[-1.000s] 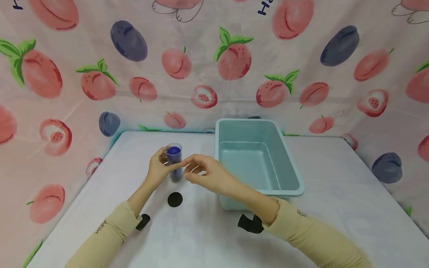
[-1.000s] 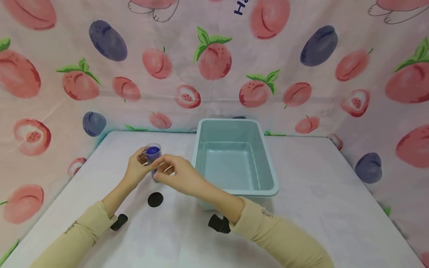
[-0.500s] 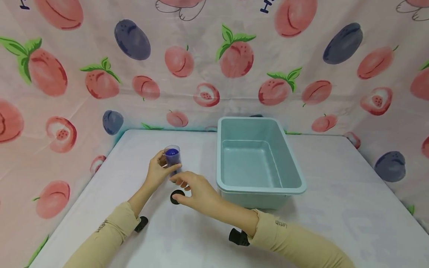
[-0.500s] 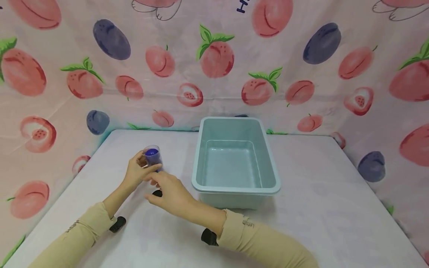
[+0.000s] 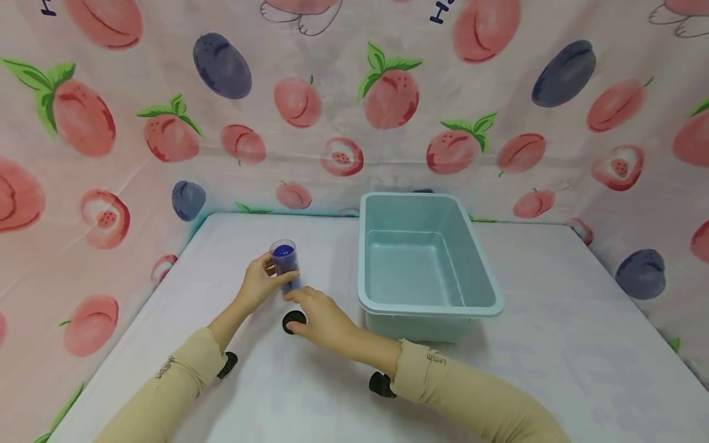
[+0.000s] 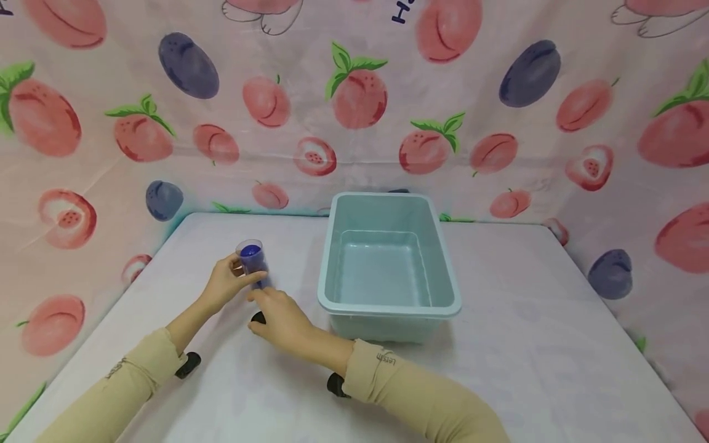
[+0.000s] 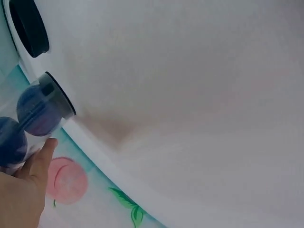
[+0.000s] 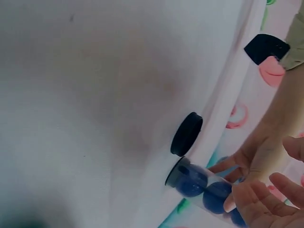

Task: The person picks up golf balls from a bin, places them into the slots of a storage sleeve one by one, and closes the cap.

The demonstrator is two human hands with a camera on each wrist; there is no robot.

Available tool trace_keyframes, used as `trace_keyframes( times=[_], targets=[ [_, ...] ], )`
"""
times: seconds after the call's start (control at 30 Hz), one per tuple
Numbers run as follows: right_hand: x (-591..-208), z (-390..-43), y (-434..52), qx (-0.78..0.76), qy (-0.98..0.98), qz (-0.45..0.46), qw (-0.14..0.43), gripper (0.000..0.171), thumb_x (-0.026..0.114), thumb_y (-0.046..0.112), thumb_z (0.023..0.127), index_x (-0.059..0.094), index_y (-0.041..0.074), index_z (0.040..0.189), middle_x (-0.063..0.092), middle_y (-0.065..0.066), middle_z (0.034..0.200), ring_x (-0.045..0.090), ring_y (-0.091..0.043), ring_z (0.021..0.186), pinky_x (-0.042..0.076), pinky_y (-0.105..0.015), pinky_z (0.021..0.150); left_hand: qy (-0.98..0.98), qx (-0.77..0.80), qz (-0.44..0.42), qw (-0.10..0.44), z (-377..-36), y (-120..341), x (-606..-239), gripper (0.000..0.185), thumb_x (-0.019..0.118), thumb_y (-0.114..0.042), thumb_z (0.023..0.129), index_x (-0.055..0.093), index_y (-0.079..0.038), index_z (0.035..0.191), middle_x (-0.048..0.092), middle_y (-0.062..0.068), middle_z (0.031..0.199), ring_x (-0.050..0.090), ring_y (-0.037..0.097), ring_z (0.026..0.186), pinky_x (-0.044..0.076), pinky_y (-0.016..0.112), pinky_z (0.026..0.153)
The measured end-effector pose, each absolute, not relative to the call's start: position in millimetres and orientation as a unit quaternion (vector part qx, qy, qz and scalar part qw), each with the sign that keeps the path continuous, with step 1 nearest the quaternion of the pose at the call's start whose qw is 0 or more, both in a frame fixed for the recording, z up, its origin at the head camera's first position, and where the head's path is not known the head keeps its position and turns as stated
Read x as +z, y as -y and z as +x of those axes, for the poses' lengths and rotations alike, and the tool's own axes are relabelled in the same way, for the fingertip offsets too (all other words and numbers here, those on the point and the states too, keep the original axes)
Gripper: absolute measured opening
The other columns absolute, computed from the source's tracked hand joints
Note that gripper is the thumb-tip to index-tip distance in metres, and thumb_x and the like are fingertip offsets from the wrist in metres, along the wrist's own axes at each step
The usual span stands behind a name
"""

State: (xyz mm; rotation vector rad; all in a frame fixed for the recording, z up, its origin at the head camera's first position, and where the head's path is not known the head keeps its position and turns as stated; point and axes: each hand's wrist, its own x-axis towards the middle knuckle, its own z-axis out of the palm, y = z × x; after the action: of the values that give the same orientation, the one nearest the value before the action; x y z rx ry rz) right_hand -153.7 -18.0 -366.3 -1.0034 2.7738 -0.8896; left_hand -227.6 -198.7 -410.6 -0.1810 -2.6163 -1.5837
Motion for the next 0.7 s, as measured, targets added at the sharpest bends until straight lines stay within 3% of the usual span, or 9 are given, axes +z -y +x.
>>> trace_keyframes(
  times=[0.43,0.7],
  targets=[
    [-386,-165,41,-0.146,-0.941,-0.298,0.065,0.053,0.073,0.027,0.083,0.055,0.004,0.127,0.06,-0.013,0.121,0.061,-0.024,0.104,0.052,-0.029,0.088,0.878,-0.475,-0.055,0.04,-224,206,-409,0.05,0.072,-0.016,0.084,0.051,0.007,0.122,0.056,0.03,0.125,0.054,0.044,0.117,0.046,0.051,0.098],
    [-394,-171,38,-0.116,-0.95,-0.28,0.07,0.054,0.075,0.026,0.081,0.054,0.001,0.125,0.06,-0.014,0.111,0.06,-0.025,0.092,0.053,-0.028,0.075,0.874,-0.481,-0.057,0.037,-230,199,-406,0.05,0.073,-0.015,0.082,0.052,0.009,0.121,0.056,0.031,0.124,0.056,0.044,0.115,0.047,0.049,0.096]
  ],
)
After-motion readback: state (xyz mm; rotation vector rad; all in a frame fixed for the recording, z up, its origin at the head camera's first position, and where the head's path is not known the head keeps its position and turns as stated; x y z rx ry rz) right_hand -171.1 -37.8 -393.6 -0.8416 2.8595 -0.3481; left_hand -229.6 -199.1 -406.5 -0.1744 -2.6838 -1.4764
